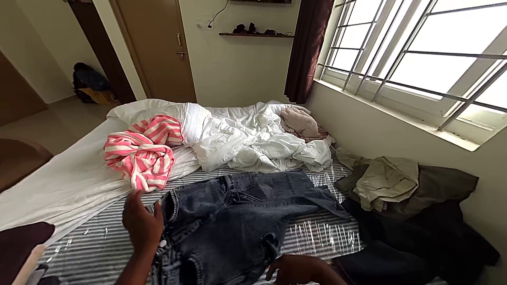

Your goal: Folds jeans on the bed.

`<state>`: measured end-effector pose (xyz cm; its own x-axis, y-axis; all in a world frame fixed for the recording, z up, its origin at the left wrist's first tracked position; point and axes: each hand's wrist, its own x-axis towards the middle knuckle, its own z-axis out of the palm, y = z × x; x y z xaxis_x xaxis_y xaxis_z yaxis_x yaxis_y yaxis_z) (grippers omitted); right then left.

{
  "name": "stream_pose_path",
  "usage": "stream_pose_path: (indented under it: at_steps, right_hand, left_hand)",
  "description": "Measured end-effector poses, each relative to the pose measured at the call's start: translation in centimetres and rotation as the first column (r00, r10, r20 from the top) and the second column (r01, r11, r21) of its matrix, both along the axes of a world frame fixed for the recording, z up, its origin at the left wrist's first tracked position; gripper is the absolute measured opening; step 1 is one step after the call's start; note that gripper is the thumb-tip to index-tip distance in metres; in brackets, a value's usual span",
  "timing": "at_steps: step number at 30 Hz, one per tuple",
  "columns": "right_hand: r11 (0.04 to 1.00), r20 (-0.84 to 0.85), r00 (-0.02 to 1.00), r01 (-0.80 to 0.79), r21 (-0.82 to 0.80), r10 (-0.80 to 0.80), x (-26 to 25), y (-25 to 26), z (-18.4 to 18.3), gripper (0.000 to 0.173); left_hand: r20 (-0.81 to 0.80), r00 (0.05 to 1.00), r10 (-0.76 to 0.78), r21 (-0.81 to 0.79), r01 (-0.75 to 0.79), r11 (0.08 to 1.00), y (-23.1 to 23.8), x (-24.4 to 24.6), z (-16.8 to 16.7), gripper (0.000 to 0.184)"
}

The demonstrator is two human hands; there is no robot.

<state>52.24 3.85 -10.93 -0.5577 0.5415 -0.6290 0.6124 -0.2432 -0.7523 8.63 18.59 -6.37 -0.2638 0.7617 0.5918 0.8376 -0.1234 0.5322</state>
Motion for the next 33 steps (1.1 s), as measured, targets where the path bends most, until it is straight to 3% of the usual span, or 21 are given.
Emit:
stream_pose_path:
  at_steps: [2, 4, 6, 9, 12, 16, 22, 24, 25, 28, 30, 31, 33]
  right_hand:
    - [0.989, 0.066, 0.998, 0.003, 0.149, -0.013, 0.2, 0.3, 0.3, 0.042]
    - [0.927, 0.204, 0.963, 0.092, 0.362, -0.175, 2.0, 1.2, 0.3, 0.044]
    - [0.853, 0.260, 0.898, 0.197, 0.484, -0.355, 4.9, 2.3, 0.2, 0.048]
    - [0.763, 0.277, 0.799, 0.315, 0.564, -0.534, 9.5, 2.9, -0.3, 0.050]
    - [0.752, 0.322, 0.745, 0.348, 0.560, -0.584, 12.7, 2.7, -1.0, 0.054]
    - [0.749, 0.329, 0.742, 0.336, 0.572, -0.584, 13.7, 3.0, -1.4, 0.054]
    - [0.758, 0.304, 0.767, 0.337, 0.559, -0.565, 13.7, 1.4, 1.0, 0.058]
    - [0.752, 0.285, 0.769, 0.353, 0.557, -0.572, 13.8, 0.1, 1.5, 0.058]
    - [0.750, 0.280, 0.767, 0.362, 0.554, -0.577, 14.0, -0.5, 1.9, 0.058]
    - [0.755, 0.272, 0.770, 0.377, 0.536, -0.577, 15.0, -2.0, 2.2, 0.058]
    - [0.758, 0.279, 0.764, 0.385, 0.526, -0.582, 15.5, -2.0, 2.2, 0.057]
    - [0.760, 0.292, 0.755, 0.389, 0.521, -0.587, 15.6, -1.7, 2.2, 0.057]
    - [0.767, 0.324, 0.744, 0.376, 0.520, -0.584, 15.4, -0.4, 1.6, 0.059]
  left_hand:
    - [0.033, 0.999, 0.003, -0.086, 0.000, 0.996, -0.1, -0.7, -0.3, 0.069]
    - [0.050, 0.998, -0.045, -0.388, 0.061, 0.920, -0.9, -0.8, -0.6, 0.076]
    - [0.036, 0.990, -0.135, -0.654, 0.126, 0.746, -1.4, -0.6, -1.2, 0.079]
    - [-0.057, 0.973, -0.226, -0.871, 0.062, 0.487, -3.1, 1.9, -1.3, 0.085]
    - [-0.112, 0.928, -0.356, -0.940, 0.018, 0.341, -5.4, 5.4, -1.6, 0.096]
    - [-0.120, 0.869, -0.481, -0.956, 0.031, 0.293, -7.6, 8.3, -3.2, 0.114]
    - [-0.156, 0.818, -0.554, -0.984, -0.081, 0.158, -5.3, 4.4, -6.8, 0.121]
    - [-0.195, 0.811, -0.552, -0.978, -0.115, 0.175, -3.4, 1.2, -6.8, 0.120]
    - [-0.232, 0.819, -0.525, -0.965, -0.124, 0.233, -2.4, -0.4, -6.5, 0.115]
    - [-0.380, 0.875, -0.302, -0.819, -0.166, 0.549, -0.9, -2.9, -5.1, 0.075]
    - [-0.365, 0.916, -0.168, -0.708, -0.155, 0.689, -0.1, -2.2, -4.4, 0.060]
    - [-0.294, 0.942, -0.164, -0.709, -0.099, 0.699, 0.2, -1.7, -4.0, 0.062]
    - [-0.111, 0.962, -0.251, -0.771, 0.076, 0.633, 0.4, -0.7, -3.9, 0.067]
